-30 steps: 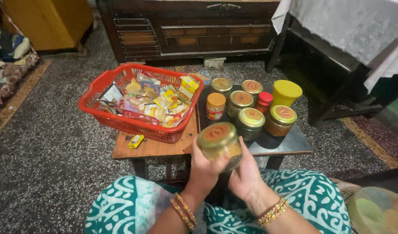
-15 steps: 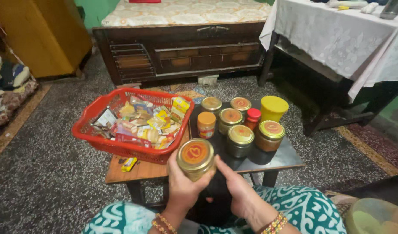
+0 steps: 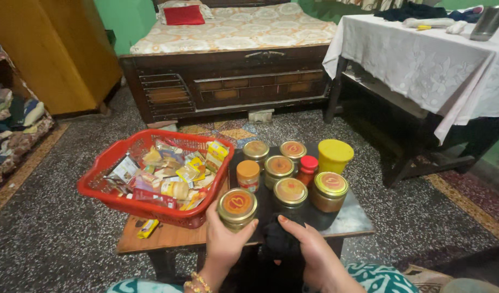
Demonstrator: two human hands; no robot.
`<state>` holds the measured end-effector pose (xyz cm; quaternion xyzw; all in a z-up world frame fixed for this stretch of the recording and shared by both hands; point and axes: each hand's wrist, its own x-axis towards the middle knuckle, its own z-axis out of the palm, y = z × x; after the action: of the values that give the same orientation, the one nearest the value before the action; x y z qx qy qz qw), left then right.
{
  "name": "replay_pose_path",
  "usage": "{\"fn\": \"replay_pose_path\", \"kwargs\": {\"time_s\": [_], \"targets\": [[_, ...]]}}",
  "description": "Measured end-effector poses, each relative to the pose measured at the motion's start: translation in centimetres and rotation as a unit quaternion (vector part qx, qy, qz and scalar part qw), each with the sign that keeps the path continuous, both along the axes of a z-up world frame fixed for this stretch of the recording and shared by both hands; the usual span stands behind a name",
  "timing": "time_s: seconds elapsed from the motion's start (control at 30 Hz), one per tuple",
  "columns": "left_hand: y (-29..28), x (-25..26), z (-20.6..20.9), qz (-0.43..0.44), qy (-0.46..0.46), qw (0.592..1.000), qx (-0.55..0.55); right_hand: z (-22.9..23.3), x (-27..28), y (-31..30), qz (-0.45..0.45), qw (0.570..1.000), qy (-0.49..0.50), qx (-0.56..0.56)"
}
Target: The person wipes the exterior of several glass jars with a black cloth. They pick up each jar from a red basket, wipe it, and place it on a small table. The person handles the jars one at a time and continues the process for multiple jars.
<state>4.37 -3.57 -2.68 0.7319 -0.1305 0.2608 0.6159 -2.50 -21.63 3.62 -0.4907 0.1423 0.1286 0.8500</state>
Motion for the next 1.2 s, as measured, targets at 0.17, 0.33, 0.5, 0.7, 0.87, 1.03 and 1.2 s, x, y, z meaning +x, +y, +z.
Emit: {"fn": "replay_pose_path", "kwargs": {"time_s": [0.17, 0.33, 0.5, 0.7, 0.87, 1.03, 1.2], "targets": [[-2.1, 1.8, -0.3, 0.032, 0.046, 0.996, 0.068, 0.3, 0.0, -1.0, -0.042, 0.997, 0.044, 0.041], [-3.4, 3.3, -0.1, 0.007, 0.097, 0.992, 0.08, -0.2, 0.2, -2.0, -0.017, 0.995, -0.056, 0.086], [-3.9, 4.6, -0.5, -0.02, 0.118, 0.991, 0.062, -0.6, 0.9, -2.4, -0.032, 0.994, 0.0, 0.102], [-4.8, 5.5, -1.7, -0.054, 0.118, 0.991, 0.032, -0.7, 1.3, -2.5, -0.031, 0.989, 0.037, 0.138], [-3.7, 5.7, -0.9, -0.01, 0.113, 0.974, 0.199, -0.7, 1.6, -2.1, -0.122, 0.987, 0.053, 0.092], [-0.4, 4.3, 1.2, 0.004, -0.018, 0.971, 0.239, -1.0, 1.4, -2.4, -0.131, 0.987, 0.06, 0.075], [4.1, 3.7, 3.6, 0.102, -0.09, 0.935, 0.326, -2.2, 1.5, -2.6, -0.107, 0.992, 0.035, 0.058]]}}
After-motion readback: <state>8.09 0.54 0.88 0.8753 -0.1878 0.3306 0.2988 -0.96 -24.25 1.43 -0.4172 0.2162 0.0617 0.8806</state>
